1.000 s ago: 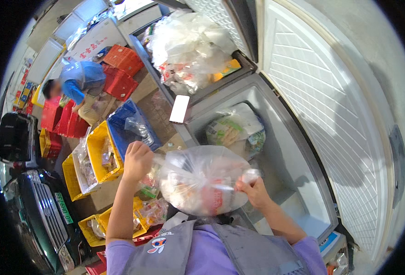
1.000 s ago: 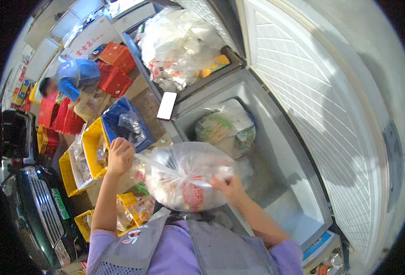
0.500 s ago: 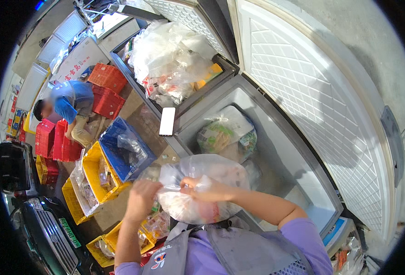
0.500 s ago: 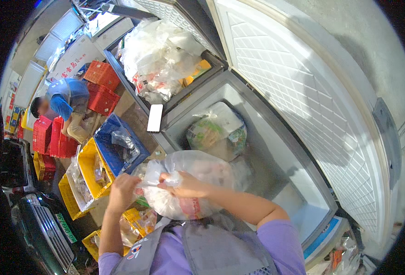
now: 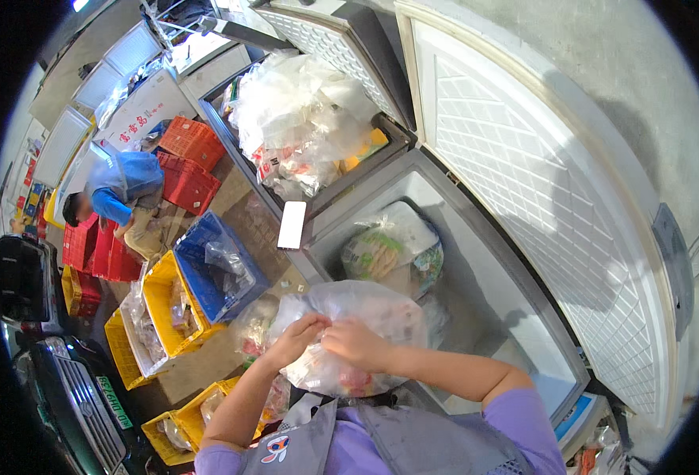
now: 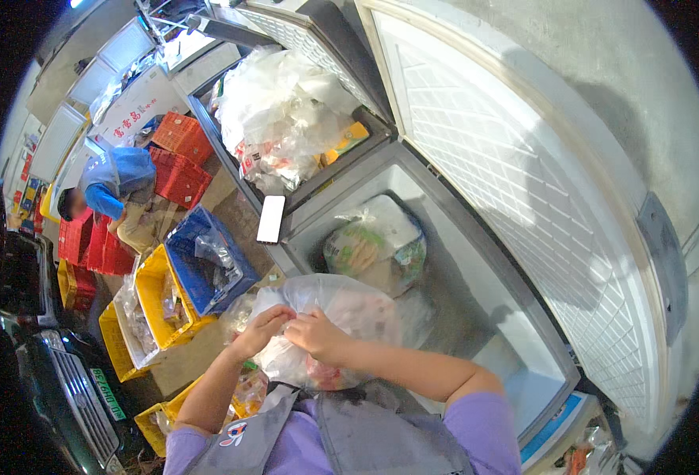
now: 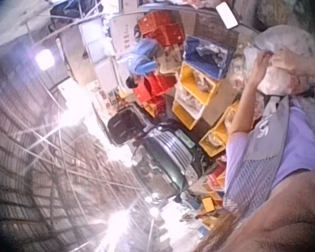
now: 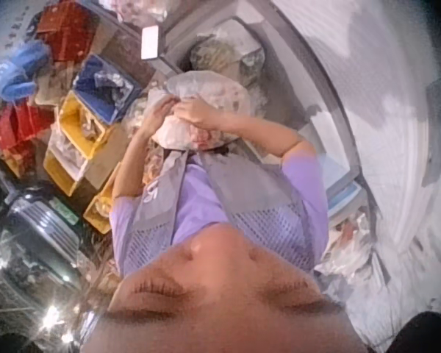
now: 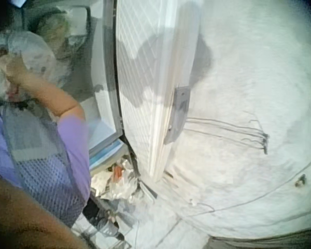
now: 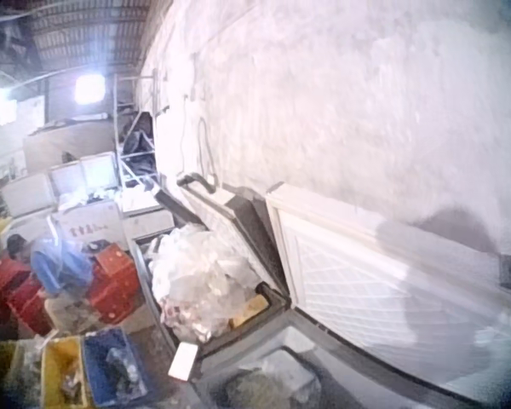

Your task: The person repeatedly picks packaged frozen items from stacked red, yellow, and blue crates, places them into clear plastic bags, ties the bags, and puts them into an open chest freezer. The person also moves crates to access items and continues the cycle of bagging and storing.

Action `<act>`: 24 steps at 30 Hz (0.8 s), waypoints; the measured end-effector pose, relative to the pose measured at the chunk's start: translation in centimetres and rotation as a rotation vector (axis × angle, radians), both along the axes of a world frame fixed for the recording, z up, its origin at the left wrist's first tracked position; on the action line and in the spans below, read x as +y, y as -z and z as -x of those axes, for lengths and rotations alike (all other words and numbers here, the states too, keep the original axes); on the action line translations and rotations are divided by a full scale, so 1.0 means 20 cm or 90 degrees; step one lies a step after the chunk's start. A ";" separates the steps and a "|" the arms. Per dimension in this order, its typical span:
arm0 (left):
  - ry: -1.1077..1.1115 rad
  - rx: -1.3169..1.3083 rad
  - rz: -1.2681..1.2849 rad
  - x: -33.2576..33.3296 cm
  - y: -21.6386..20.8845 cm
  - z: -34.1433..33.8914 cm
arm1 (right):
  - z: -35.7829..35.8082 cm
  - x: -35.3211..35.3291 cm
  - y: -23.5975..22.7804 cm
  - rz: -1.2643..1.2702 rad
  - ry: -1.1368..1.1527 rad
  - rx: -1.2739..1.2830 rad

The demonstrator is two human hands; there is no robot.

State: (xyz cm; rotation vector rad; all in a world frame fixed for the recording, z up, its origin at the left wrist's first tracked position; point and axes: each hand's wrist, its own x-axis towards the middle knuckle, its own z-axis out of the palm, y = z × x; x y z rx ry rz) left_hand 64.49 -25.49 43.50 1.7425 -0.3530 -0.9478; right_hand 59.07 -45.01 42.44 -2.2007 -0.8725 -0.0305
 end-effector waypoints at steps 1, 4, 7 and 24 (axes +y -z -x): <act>-0.048 0.081 0.035 0.00 0.01 -0.02 | -0.01 0.00 -0.01 0.000 0.012 -0.136; -0.022 0.133 0.049 -0.02 0.01 -0.05 | -0.06 -0.04 -0.03 0.083 0.020 -0.346; 0.161 -0.183 -0.044 -0.05 -0.02 -0.09 | -0.08 -0.07 -0.03 0.108 0.041 -0.334; -0.229 -0.341 -0.342 0.40 0.54 0.09 | 0.16 0.05 0.18 0.128 0.181 0.091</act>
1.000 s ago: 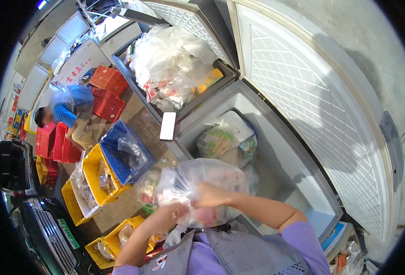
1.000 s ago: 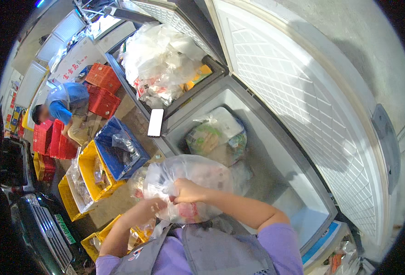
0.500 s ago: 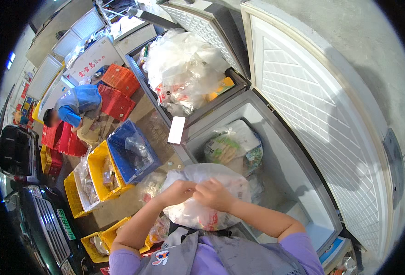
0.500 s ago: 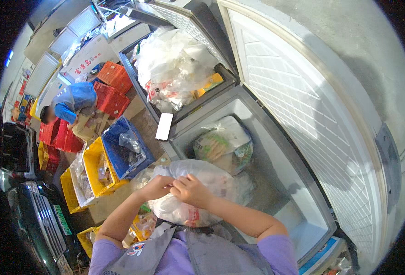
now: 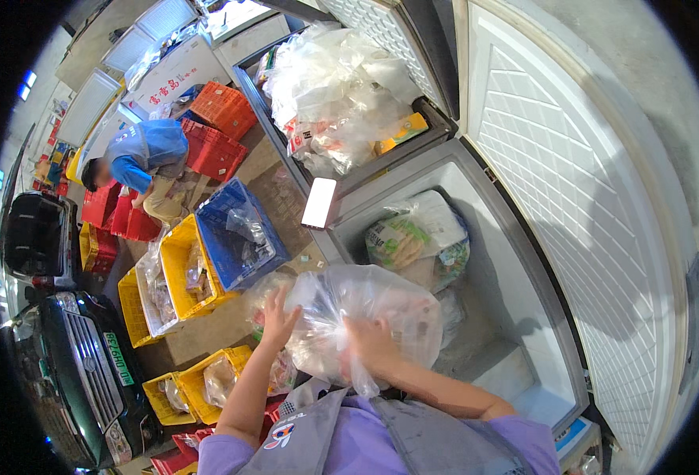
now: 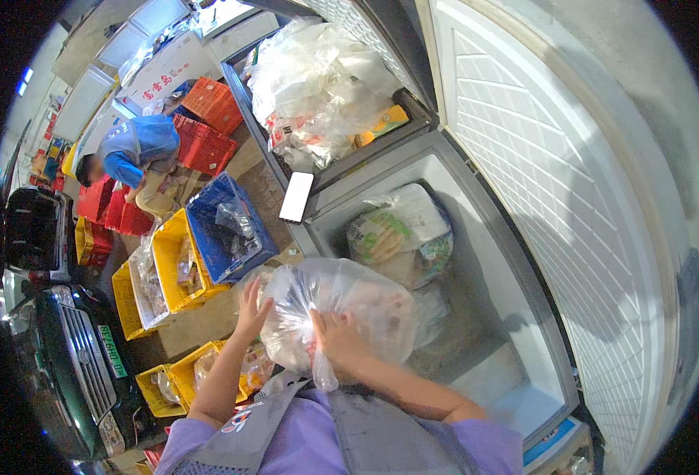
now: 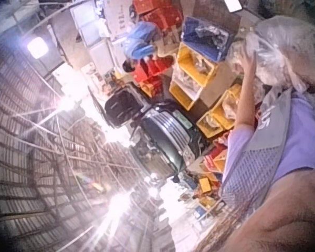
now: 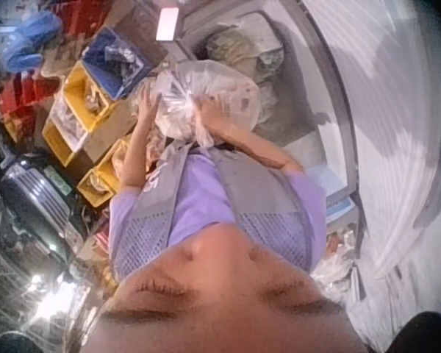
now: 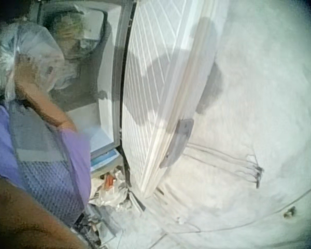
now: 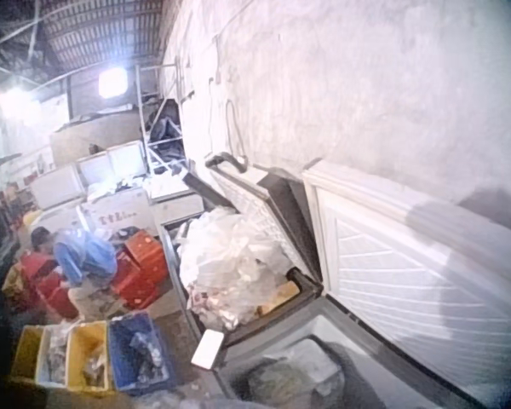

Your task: The person repeatedly picks packaged frozen items from stacked red, yellow, and blue crates, places them into clear plastic bags, ties the bags, and puts them into an open chest freezer. The person also moves crates to access items and continues the cycle of bagging and storing.

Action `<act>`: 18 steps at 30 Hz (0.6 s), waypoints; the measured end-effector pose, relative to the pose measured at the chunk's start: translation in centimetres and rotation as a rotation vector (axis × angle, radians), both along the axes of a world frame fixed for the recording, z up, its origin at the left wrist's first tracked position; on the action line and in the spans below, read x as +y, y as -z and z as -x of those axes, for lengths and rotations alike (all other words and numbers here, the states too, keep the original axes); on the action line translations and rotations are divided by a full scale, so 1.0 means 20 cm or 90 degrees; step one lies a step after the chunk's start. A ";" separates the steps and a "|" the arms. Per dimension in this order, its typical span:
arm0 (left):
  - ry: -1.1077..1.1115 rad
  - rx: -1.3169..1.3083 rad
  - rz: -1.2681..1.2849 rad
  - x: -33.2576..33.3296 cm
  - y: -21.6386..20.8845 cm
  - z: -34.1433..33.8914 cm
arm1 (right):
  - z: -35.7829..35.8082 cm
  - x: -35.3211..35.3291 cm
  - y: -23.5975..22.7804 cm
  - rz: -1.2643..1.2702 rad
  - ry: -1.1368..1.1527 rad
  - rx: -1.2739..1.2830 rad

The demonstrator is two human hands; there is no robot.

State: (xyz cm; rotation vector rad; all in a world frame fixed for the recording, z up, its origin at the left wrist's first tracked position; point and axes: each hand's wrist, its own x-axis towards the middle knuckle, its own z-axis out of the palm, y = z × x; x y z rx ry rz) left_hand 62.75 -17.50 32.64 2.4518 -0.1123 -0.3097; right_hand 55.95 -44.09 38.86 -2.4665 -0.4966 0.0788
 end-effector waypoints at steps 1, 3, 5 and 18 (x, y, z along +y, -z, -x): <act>-0.106 0.074 0.023 0.04 0.06 0.03 | 0.00 0.03 0.00 0.028 -0.030 0.055; -0.229 0.250 0.156 0.09 0.14 0.07 | 0.01 0.06 0.00 0.015 -0.026 0.157; -0.279 0.357 0.259 0.09 0.15 0.08 | 0.02 0.02 -0.02 0.019 -0.028 0.222; -0.230 0.383 0.505 -0.47 -0.36 -0.18 | -0.71 -0.61 -0.55 -0.255 -0.089 0.169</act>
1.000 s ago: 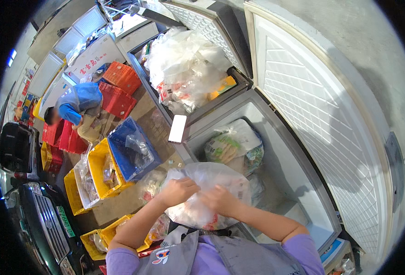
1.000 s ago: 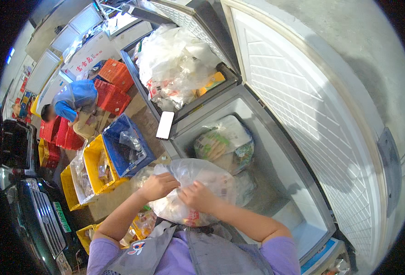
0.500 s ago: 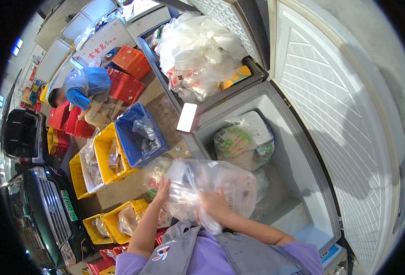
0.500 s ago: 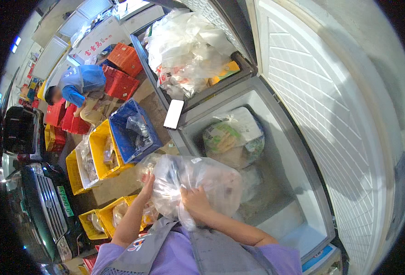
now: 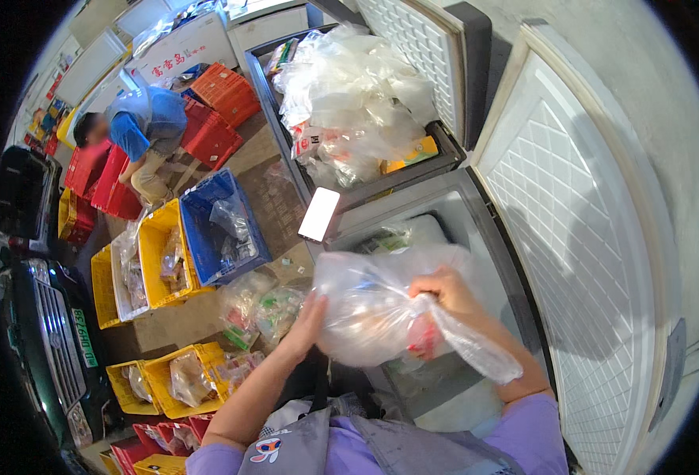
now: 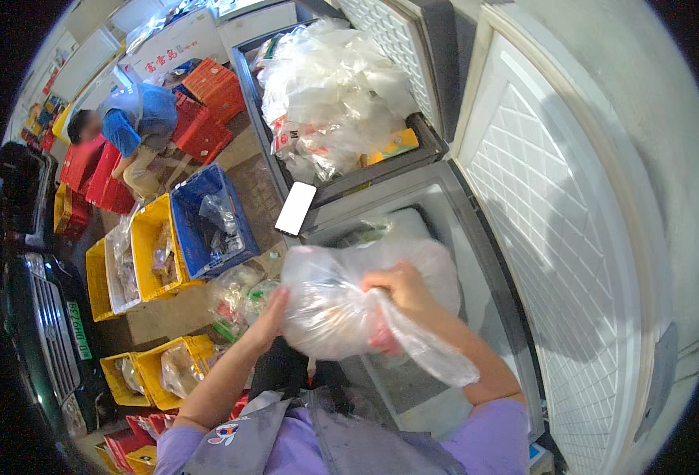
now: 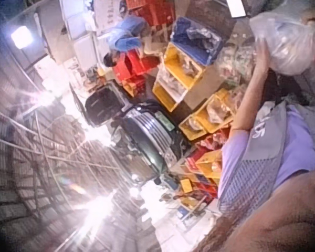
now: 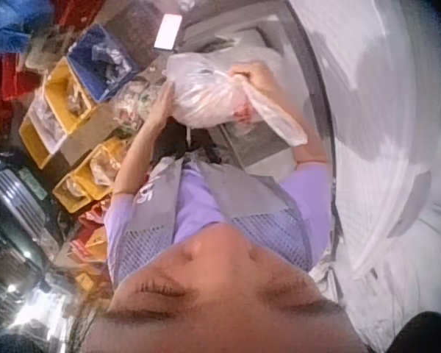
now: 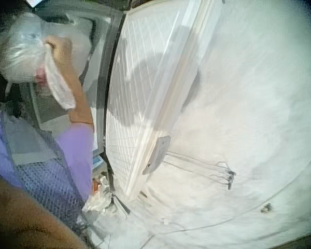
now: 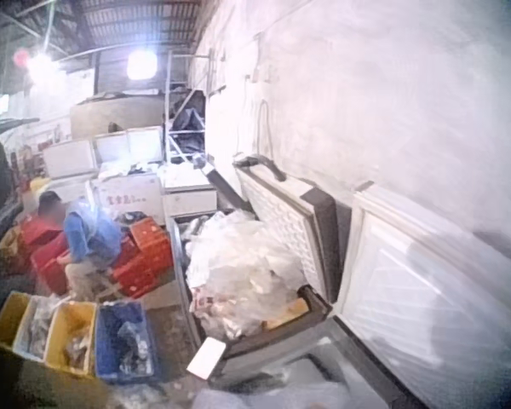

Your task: The person repeatedly picks packaged frozen items from stacked red, yellow, and blue crates, places them into clear plastic bags, ties the bags, and puts them into an open chest freezer. The person also moves crates to access items and continues the cycle of bagging and storing.

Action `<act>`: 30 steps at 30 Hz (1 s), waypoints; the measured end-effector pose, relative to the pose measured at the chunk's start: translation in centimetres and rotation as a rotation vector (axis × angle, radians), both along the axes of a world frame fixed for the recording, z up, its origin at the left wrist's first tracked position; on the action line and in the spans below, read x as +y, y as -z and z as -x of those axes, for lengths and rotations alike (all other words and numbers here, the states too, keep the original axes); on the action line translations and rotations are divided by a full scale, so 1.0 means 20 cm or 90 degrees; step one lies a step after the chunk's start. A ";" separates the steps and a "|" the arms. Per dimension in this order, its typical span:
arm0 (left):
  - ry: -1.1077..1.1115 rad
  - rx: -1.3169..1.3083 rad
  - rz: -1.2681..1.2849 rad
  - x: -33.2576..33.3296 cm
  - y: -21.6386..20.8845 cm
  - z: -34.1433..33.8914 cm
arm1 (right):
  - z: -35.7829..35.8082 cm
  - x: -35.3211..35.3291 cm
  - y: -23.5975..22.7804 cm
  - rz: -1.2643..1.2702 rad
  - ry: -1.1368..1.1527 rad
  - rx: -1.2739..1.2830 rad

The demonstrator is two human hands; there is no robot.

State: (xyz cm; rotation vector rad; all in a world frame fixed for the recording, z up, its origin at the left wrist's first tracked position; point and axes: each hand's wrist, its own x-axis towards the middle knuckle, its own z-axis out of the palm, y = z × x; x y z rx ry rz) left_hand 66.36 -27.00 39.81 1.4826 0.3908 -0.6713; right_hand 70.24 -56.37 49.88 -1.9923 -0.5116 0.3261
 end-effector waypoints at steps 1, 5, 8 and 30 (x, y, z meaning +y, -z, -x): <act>-0.006 -0.015 0.010 -0.07 0.05 -0.03 | -0.04 -0.08 0.02 -0.004 -0.048 0.010; 0.041 -0.175 -0.091 -0.24 0.22 -0.09 | -0.19 -0.33 0.48 0.141 0.012 0.046; 0.114 -0.315 -0.160 -0.22 0.28 0.00 | -0.27 -0.44 0.99 0.508 0.058 -0.291; 0.129 -0.301 -0.374 0.46 0.45 0.42 | 0.11 -0.17 1.64 0.224 0.477 -0.273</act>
